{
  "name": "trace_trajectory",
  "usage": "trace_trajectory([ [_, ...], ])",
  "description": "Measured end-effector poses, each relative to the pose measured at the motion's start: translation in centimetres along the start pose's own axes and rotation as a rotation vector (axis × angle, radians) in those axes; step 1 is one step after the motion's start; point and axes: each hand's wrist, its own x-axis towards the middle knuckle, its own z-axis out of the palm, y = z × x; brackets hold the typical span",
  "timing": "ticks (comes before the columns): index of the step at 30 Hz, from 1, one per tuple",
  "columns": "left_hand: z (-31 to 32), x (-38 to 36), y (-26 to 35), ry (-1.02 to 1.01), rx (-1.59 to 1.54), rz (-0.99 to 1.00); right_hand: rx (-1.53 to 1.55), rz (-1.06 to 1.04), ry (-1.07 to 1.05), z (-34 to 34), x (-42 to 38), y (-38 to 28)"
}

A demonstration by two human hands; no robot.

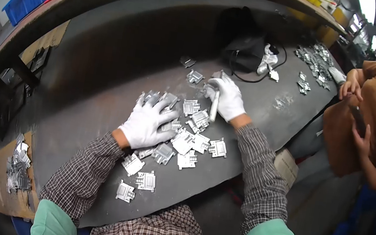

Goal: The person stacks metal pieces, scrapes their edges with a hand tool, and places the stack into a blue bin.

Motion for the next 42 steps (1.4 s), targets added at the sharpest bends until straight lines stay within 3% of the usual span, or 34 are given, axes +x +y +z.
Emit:
trace_trajectory([
  [1, -0.4, -0.5, -0.1, -0.028, -0.007, 0.000, -0.117, -0.040, 0.004, 0.6, 1.4, 0.8],
  [3, -0.7, -1.8, -0.4, 0.001, -0.031, 0.009, -0.101, 0.151, -0.142, 0.8, 3.3, 1.5],
  [4, -1.9, -2.2, 0.3, -0.035, -0.053, -0.026, 0.014, 0.145, -0.043, 1.9, 3.8, 2.3],
  [5, -3.3, -2.9, 1.1, -0.072, -0.076, -0.065, 0.136, 0.359, -0.099, 2.7, 3.6, 2.9],
  [7, -4.0, -4.2, 1.9, -0.028, -0.030, 0.031, 0.144, 0.199, -0.027, 3.5, 3.1, 1.4],
  [11, -3.6, -6.1, 4.4, -0.121, -0.113, 0.294, 0.298, -0.014, -0.098, 5.4, 1.0, -4.2],
  [13, -2.9, -6.7, 5.3, -0.208, -0.125, 0.382, 0.404, -0.107, -0.238, 5.3, 1.3, -6.4],
  [16, -1.7, -7.9, 5.4, -0.240, -0.157, 0.425, 0.381, -0.176, -0.019, 6.2, 4.4, -5.6],
  [17, -1.4, -8.4, 5.4, -0.252, -0.159, 0.415, 0.347, -0.173, 0.051, 6.9, 6.0, -4.2],
  [19, -0.8, -9.1, 5.1, -0.271, -0.149, 0.395, 0.303, 0.257, -0.068, 7.7, 8.8, -2.9],
  [21, -0.2, -9.7, 4.8, -0.223, -0.180, 0.377, 0.335, 0.385, -0.194, 9.1, 11.2, -1.2],
  [23, 0.1, -10.1, 4.6, -0.199, -0.189, 0.353, 0.283, 0.295, -0.329, 10.8, 11.4, -1.5],
  [25, 0.2, -10.2, 4.3, -0.178, -0.174, 0.342, 0.193, 0.125, -0.440, 10.1, 10.4, -6.3],
  [27, 0.0, -10.0, 3.9, -0.184, -0.162, 0.338, 0.134, -0.230, -0.442, 11.1, 8.5, -8.7],
  [34, -0.2, -10.8, 3.6, -0.043, -0.159, 0.317, 0.380, -0.166, -0.774, 6.2, 6.4, -13.8],
  [37, -3.1, -12.0, 4.0, 0.040, -0.236, 0.234, 0.462, -0.285, -0.386, 2.9, 3.5, -15.6],
  [39, -5.3, -13.6, 3.2, 0.078, -0.285, 0.149, 0.478, -0.260, -0.356, 0.2, 0.8, -16.7],
  [41, -6.5, -15.9, 1.6, 0.106, -0.127, -0.039, 0.404, -0.262, -0.313, -1.5, -3.1, -17.9],
  [42, -6.5, -17.6, 0.8, 0.101, -0.163, -0.134, 0.332, -0.215, -0.380, -2.5, -5.3, -18.8],
])
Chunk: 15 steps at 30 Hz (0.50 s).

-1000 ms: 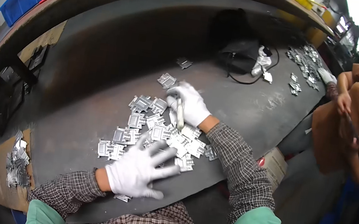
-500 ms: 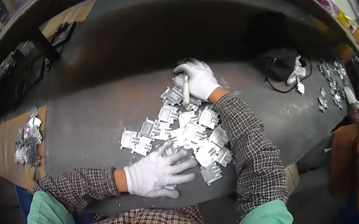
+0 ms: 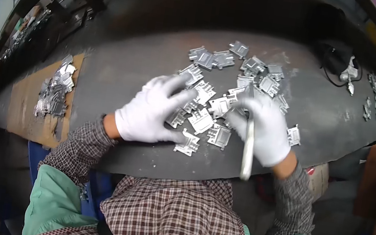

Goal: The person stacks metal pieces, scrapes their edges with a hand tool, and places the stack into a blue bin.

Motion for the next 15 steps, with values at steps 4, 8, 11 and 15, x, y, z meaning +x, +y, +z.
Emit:
trace_trajectory([
  [4, -0.5, -2.9, -1.1, -0.048, 0.049, -0.132, -0.190, 0.136, -0.071, 2.1, -4.8, -5.7],
  [8, 1.6, -3.2, -2.0, 0.131, -0.035, -0.012, -0.224, 0.118, -0.020, 5.7, -5.3, -7.0],
  [11, 0.3, 1.2, -1.9, 0.008, -0.097, -0.261, -0.256, 0.035, 0.057, 7.7, -4.6, -7.4],
  [15, 3.9, 7.1, -3.7, 0.013, 0.037, -0.407, -0.230, 0.004, -0.089, 9.5, -3.2, -9.4],
])
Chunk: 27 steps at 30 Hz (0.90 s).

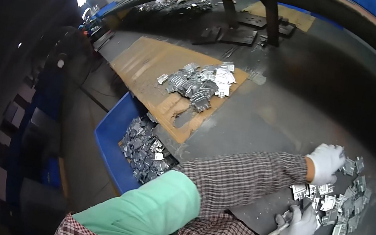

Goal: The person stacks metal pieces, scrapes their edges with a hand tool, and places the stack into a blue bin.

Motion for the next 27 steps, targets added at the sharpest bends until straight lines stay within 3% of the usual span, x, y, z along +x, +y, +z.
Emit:
trace_trajectory([
  [5, 1.4, 3.2, -0.4, -0.073, 0.023, -0.093, 0.134, -0.019, 0.122, 1.0, -0.8, 2.3],
  [11, 0.7, 2.6, -1.0, -0.015, -0.102, -0.183, 0.260, -0.001, 0.346, 2.4, -1.6, 4.2],
  [12, 0.8, 2.4, -0.9, -0.020, -0.096, -0.193, 0.414, 0.050, 0.402, 2.9, -1.5, 4.6],
  [14, 1.0, 2.1, -0.9, -0.009, -0.103, -0.197, 0.322, 0.144, 0.434, 2.8, -1.9, 5.3],
  [18, -0.7, 1.1, -0.4, -0.021, -0.104, -0.178, 0.167, 0.288, 0.370, 1.7, -1.6, 4.9],
  [20, 1.3, 2.9, -1.9, -0.031, 0.029, -0.175, 0.247, 0.200, 0.420, 0.2, -1.8, 3.3],
  [22, -2.2, 1.3, -1.7, -0.121, -0.087, -0.038, 0.072, 0.065, 0.360, -2.7, -1.6, 1.7],
  [23, -0.6, 1.5, -3.2, -0.044, -0.079, 0.008, 0.065, 0.040, 0.404, -1.2, -2.1, 2.4],
  [24, -1.7, 1.1, -2.8, -0.076, -0.170, -0.036, -0.039, 0.007, 0.322, -1.5, -2.3, 2.4],
  [25, -1.0, 1.0, -4.1, 0.051, -0.229, -0.027, -0.050, 0.036, 0.218, -1.5, -2.5, 2.0],
  [26, -2.3, 0.6, -3.6, 0.026, -0.276, -0.146, -0.044, 0.058, 0.116, -1.5, -2.8, 1.8],
  [27, -2.9, 0.2, -3.8, 0.054, -0.390, -0.157, 0.027, 0.075, 0.174, -1.5, -3.1, 1.8],
])
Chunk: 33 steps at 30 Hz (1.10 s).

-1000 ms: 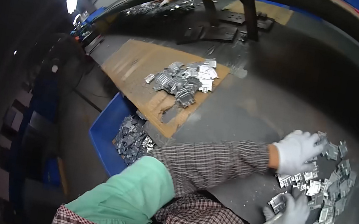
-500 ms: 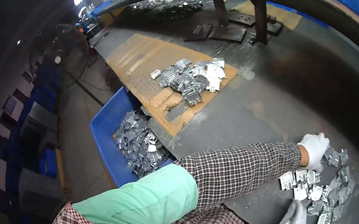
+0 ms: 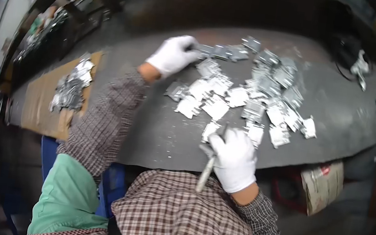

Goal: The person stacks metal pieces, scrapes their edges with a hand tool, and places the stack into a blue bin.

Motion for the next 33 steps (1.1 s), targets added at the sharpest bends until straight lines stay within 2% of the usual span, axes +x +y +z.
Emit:
trace_trajectory([
  [1, -0.1, 0.6, -1.1, -0.001, -0.095, -0.030, 0.084, 0.009, 0.057, -0.1, -0.2, 0.1],
  [2, -0.4, 0.5, -1.3, 0.020, -0.149, -0.025, 0.063, 0.049, 0.024, -0.8, -0.3, 0.2],
  [5, 0.1, 1.2, -1.9, 0.018, 0.146, 0.101, 0.006, 0.076, -0.049, -1.3, 0.6, 0.0],
  [6, 0.4, 1.2, -1.3, -0.007, 0.259, 0.157, -0.009, 0.082, -0.166, -0.6, 0.3, 0.1],
  [7, 0.6, 1.0, 0.1, -0.064, 0.354, 0.060, -0.009, 0.083, -0.184, -0.5, 0.4, 0.1],
  [9, 1.2, 0.7, 1.6, -0.052, 0.512, 0.074, -0.007, 0.088, -0.236, -0.2, 0.6, 0.1],
  [11, 1.2, 1.1, 2.5, -0.159, 0.589, -0.006, 0.053, 0.108, -0.203, 0.0, 0.6, 0.6],
  [15, 0.9, 0.3, 1.8, -0.113, 0.527, 0.093, 0.118, 0.112, -0.057, -0.6, 0.4, 1.0],
  [16, 1.0, -0.9, 1.8, -0.019, 0.472, 0.122, 0.113, 0.126, -0.037, -0.6, 0.2, 1.1],
  [19, 0.6, -4.0, 0.8, -0.057, 0.293, 0.299, -0.033, 0.142, -0.146, -1.3, 0.7, 0.9],
  [20, 0.7, -5.4, 0.6, -0.025, 0.351, 0.403, -0.036, 0.164, -0.153, -1.7, 0.9, 0.8],
  [21, 0.6, -6.8, 0.8, -0.056, 0.394, 0.423, -0.067, 0.159, -0.169, -2.2, 1.1, 0.7],
  [24, 1.8, -10.3, 2.4, -0.140, 0.323, 0.541, -0.182, 0.120, -0.264, -2.7, 1.0, 0.4],
  [26, 2.8, -11.9, 4.0, -0.227, 0.353, 0.608, -0.136, 0.179, -0.272, -2.1, 0.5, -0.1],
  [27, 3.5, -12.7, 4.3, -0.195, 0.380, 0.637, -0.113, 0.209, -0.278, -2.0, 0.4, -0.3],
  [29, 4.6, -13.2, 3.8, -0.105, 0.508, 0.685, 0.137, 0.395, -0.258, -2.4, 0.2, -0.8],
  [31, 4.0, -13.2, 3.3, 0.014, 0.540, 0.626, 0.384, 0.581, -0.230, -3.0, 0.0, -1.1],
  [32, 3.3, -13.3, 3.2, 0.024, 0.573, 0.585, 0.651, 0.602, -0.144, -2.8, -0.8, -0.4],
  [33, 2.5, -13.8, 3.5, 0.088, 0.548, 0.563, 0.777, 0.724, -0.189, -3.9, -0.7, -0.6],
])
